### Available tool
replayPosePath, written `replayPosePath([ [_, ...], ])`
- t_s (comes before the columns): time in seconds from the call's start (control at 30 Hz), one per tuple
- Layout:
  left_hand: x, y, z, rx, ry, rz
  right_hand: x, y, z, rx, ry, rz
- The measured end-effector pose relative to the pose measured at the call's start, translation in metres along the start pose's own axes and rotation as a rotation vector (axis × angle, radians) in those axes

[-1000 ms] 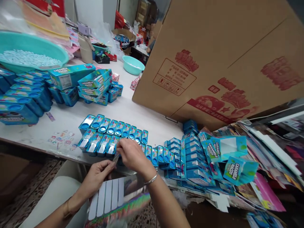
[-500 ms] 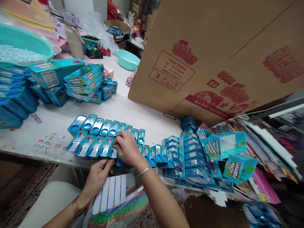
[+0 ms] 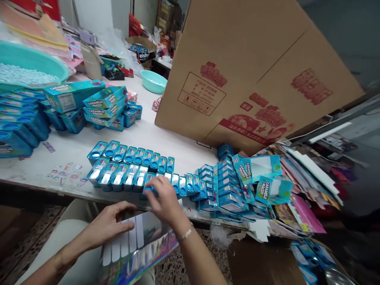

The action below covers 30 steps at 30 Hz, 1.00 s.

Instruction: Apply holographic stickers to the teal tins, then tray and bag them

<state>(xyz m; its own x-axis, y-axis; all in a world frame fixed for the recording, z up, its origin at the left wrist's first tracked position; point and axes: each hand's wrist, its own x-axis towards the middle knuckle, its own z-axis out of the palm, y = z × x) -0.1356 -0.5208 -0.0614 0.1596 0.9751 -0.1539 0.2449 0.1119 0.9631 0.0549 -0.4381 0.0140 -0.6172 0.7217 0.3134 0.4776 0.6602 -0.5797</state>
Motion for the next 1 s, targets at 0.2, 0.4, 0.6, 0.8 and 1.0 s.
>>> replayPosePath([
  [0.2,-0.013,0.013,0.008,-0.086,-0.336,0.023,-0.088,-0.015,0.010,-0.162,-0.108,-0.008],
  [0.4,-0.005,0.022,0.021,-0.303,-0.427,-0.099,-0.109,-0.013,0.016,-0.284,0.102,-0.191],
  [0.6,0.002,0.025,0.017,-0.130,-0.437,-0.036,-0.107,-0.015,0.011,-0.109,0.125,-0.048],
  [0.8,0.012,0.010,0.013,0.659,-0.106,0.126,-0.060,-0.015,-0.012,0.003,0.041,0.079],
  [1.0,0.005,-0.016,0.040,0.275,0.014,0.128,0.004,0.004,-0.026,0.130,-0.134,0.096],
])
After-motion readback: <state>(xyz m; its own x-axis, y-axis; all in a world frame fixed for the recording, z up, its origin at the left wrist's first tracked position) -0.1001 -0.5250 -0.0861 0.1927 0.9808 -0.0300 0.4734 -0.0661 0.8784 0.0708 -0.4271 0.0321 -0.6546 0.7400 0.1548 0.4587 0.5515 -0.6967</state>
